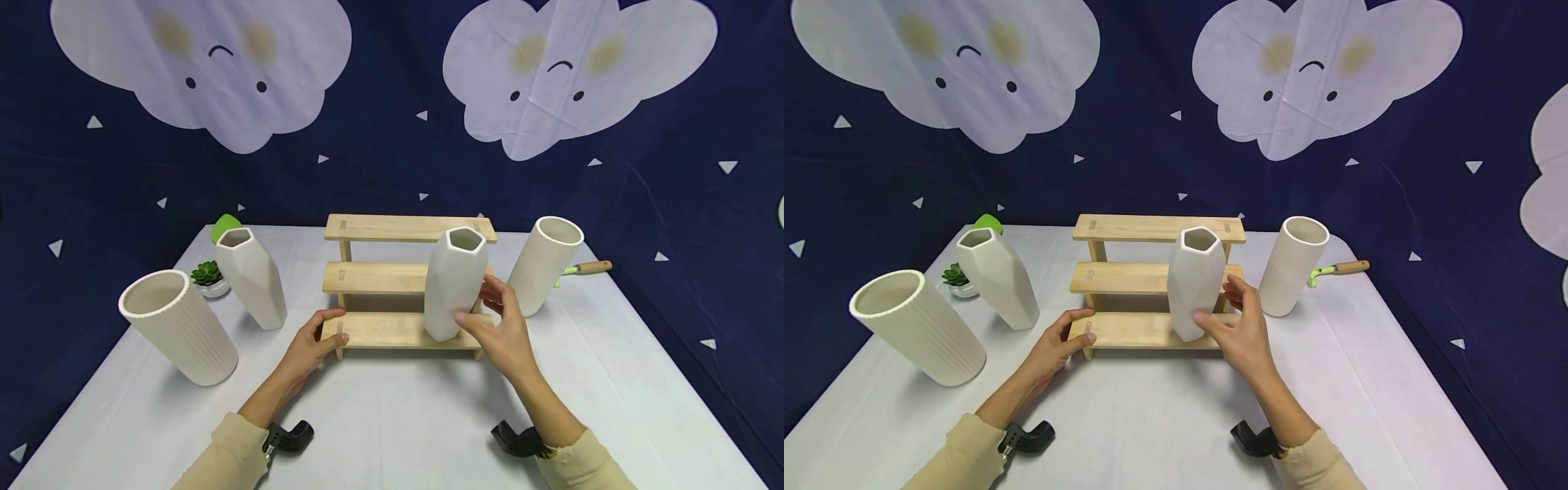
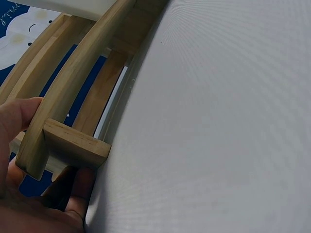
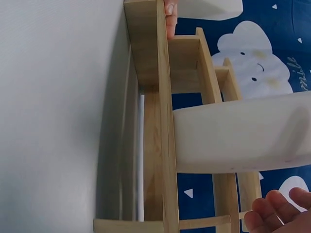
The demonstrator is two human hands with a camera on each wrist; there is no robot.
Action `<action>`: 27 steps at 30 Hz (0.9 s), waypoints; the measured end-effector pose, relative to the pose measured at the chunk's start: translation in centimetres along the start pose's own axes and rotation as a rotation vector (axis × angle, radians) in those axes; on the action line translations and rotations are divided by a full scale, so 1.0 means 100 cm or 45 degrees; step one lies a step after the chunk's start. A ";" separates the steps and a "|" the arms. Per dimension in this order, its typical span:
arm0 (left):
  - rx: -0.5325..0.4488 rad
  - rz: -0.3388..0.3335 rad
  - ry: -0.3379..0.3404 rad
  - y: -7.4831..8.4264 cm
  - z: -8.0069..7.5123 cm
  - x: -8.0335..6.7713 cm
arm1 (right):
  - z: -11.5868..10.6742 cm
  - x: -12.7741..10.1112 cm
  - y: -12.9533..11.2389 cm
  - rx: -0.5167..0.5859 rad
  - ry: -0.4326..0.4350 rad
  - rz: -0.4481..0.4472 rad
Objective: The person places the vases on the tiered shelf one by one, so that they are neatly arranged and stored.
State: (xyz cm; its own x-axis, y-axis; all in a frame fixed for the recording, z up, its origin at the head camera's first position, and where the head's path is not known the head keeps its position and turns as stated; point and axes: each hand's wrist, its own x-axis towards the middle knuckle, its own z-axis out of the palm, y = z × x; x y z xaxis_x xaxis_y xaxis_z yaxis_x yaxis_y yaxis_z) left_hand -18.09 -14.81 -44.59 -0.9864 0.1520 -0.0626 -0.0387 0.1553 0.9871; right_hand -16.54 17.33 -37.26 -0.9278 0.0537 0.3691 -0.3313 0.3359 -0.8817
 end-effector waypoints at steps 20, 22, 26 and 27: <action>0.009 0.009 0.006 0.000 0.000 0.000 | -0.025 -0.010 0.022 -0.029 -0.022 -0.046; 0.009 0.009 0.007 0.000 0.001 0.000 | -0.027 -0.010 0.025 -0.022 -0.021 -0.057; 0.003 0.007 0.006 0.001 0.001 -0.001 | -0.030 -0.011 0.032 -0.038 -0.031 -0.087; 0.003 0.005 0.006 0.001 0.001 -0.001 | -0.031 -0.011 0.034 -0.045 -0.035 -0.091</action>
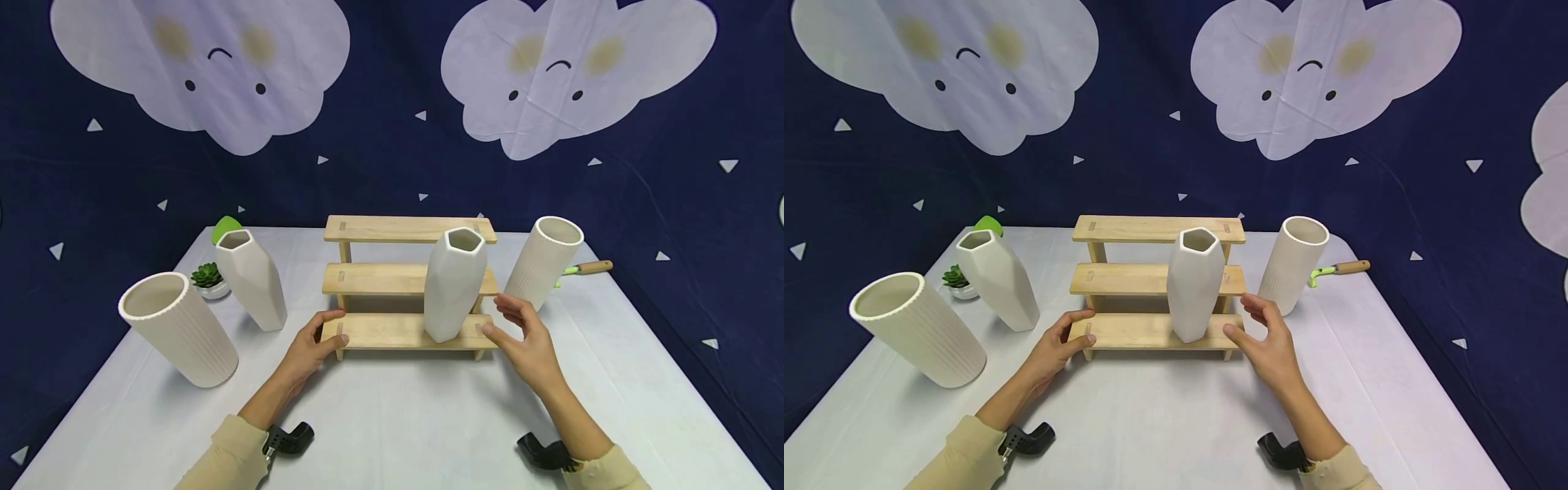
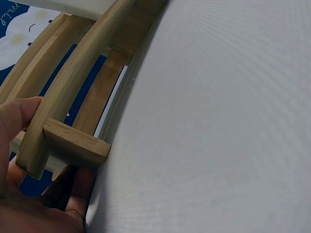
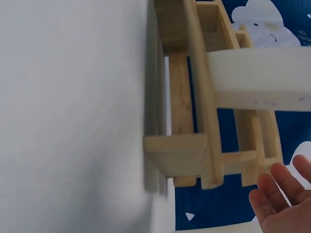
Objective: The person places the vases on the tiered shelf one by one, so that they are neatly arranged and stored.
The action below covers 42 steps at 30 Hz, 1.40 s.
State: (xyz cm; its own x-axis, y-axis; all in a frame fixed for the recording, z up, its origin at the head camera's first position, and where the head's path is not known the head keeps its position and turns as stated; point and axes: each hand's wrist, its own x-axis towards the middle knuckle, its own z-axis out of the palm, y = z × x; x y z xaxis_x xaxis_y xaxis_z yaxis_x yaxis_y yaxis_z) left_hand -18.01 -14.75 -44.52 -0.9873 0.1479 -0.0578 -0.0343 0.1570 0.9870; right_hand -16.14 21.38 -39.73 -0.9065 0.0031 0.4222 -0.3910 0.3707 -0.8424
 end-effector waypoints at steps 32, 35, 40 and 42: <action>-0.018 0.000 -0.008 -0.001 0.000 0.000 | -0.016 0.006 0.039 -0.175 -0.238 0.173; -0.012 0.001 -0.007 -0.001 0.000 0.000 | -0.016 0.006 0.041 -0.152 -0.263 0.191; -0.008 -0.003 -0.006 -0.001 0.000 0.000 | -0.016 0.007 0.041 -0.114 -0.307 0.195; -0.007 -0.004 -0.005 -0.001 0.000 0.000 | -0.016 0.007 0.042 -0.111 -0.326 0.193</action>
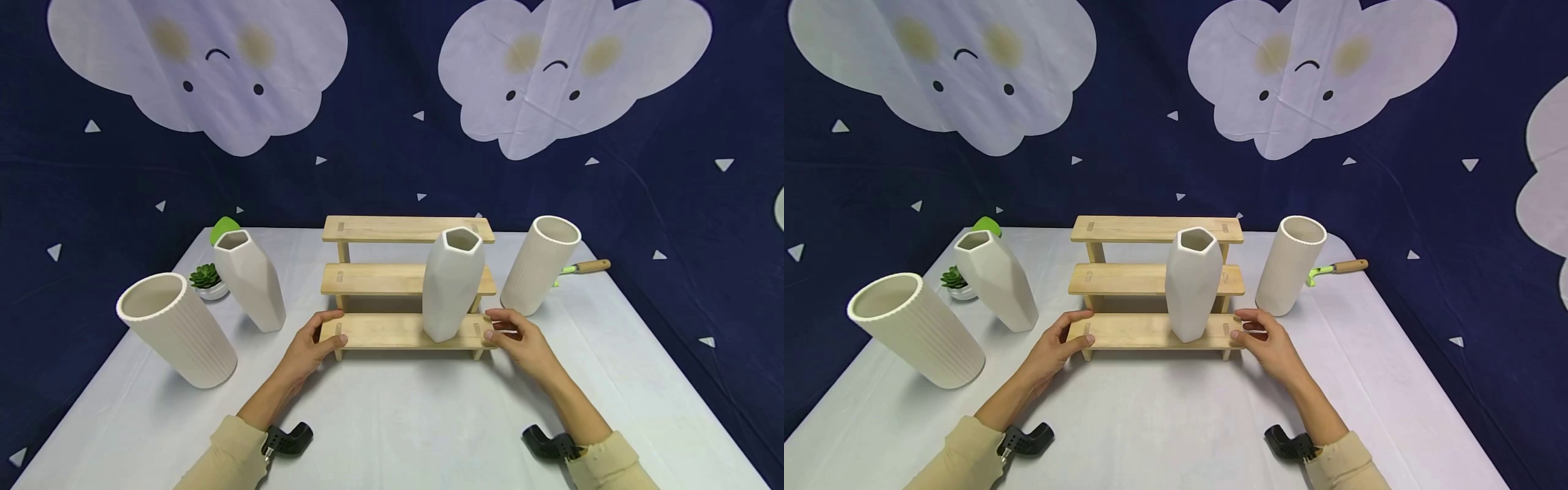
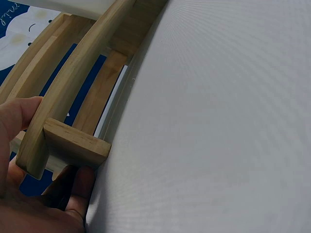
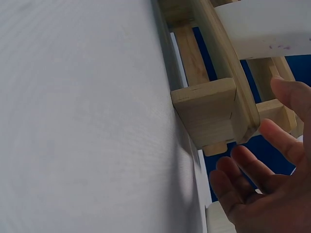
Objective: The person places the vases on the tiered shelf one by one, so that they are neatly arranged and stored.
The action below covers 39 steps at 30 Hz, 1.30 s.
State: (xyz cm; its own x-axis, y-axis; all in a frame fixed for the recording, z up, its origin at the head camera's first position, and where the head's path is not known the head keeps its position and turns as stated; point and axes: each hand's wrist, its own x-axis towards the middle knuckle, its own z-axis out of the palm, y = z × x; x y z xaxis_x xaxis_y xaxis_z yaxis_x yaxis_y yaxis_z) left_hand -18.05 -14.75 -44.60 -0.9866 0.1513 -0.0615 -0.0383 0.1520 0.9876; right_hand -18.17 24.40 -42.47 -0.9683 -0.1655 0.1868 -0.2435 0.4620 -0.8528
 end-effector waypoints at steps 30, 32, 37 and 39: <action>0.014 0.009 -0.006 0.000 0.000 -0.001 | 0.004 0.003 0.015 -0.039 -0.123 0.095; 0.020 0.010 -0.008 0.000 0.000 -0.001 | 0.004 0.003 0.015 -0.028 -0.122 0.098; 0.020 0.014 -0.017 -0.001 -0.001 -0.001 | 0.004 0.003 0.017 -0.002 -0.126 0.116; 0.013 0.015 -0.020 -0.001 -0.001 -0.001 | 0.004 0.003 0.017 0.004 -0.129 0.125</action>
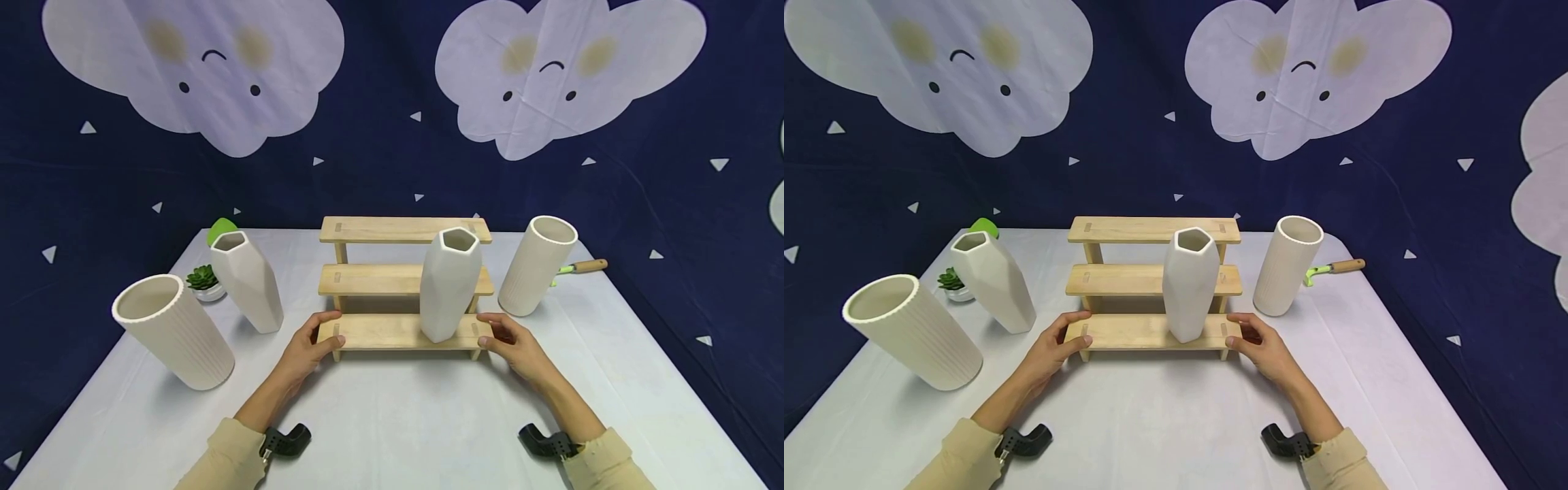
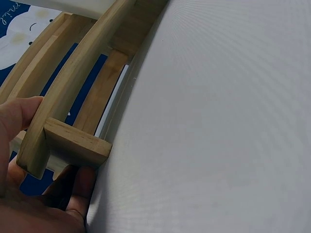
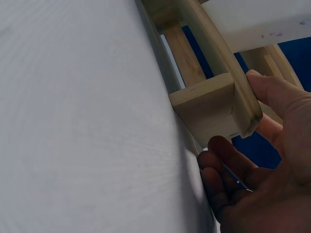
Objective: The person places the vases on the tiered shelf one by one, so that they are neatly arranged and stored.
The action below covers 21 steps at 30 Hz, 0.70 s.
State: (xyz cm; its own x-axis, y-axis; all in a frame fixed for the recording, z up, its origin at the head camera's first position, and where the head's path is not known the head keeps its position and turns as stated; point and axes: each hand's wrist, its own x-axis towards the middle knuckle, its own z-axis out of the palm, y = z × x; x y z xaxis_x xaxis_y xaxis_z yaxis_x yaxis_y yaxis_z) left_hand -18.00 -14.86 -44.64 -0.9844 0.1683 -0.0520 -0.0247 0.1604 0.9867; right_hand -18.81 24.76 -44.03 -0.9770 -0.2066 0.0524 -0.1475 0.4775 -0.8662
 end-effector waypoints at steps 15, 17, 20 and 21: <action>0.013 -0.044 0.027 0.005 0.000 -0.003 | 0.001 -0.001 0.001 0.027 -0.005 0.021; 0.009 -0.043 0.032 0.006 0.000 -0.004 | 0.001 0.000 0.001 0.035 -0.006 0.017; 0.008 -0.051 0.044 0.007 -0.001 -0.006 | 0.002 0.000 0.002 0.044 -0.001 0.013; 0.011 -0.053 0.050 0.007 -0.001 -0.006 | 0.002 0.000 0.002 0.044 0.001 0.012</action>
State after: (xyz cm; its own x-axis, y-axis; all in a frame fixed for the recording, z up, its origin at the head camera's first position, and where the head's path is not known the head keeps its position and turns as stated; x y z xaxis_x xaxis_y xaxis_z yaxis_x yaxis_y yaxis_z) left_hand -17.42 -14.92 -43.92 -0.9886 0.1230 -0.0870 -0.0647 0.1747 0.9825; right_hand -18.85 24.72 -44.31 -0.9785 -0.2017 0.0443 -0.1327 0.4495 -0.8834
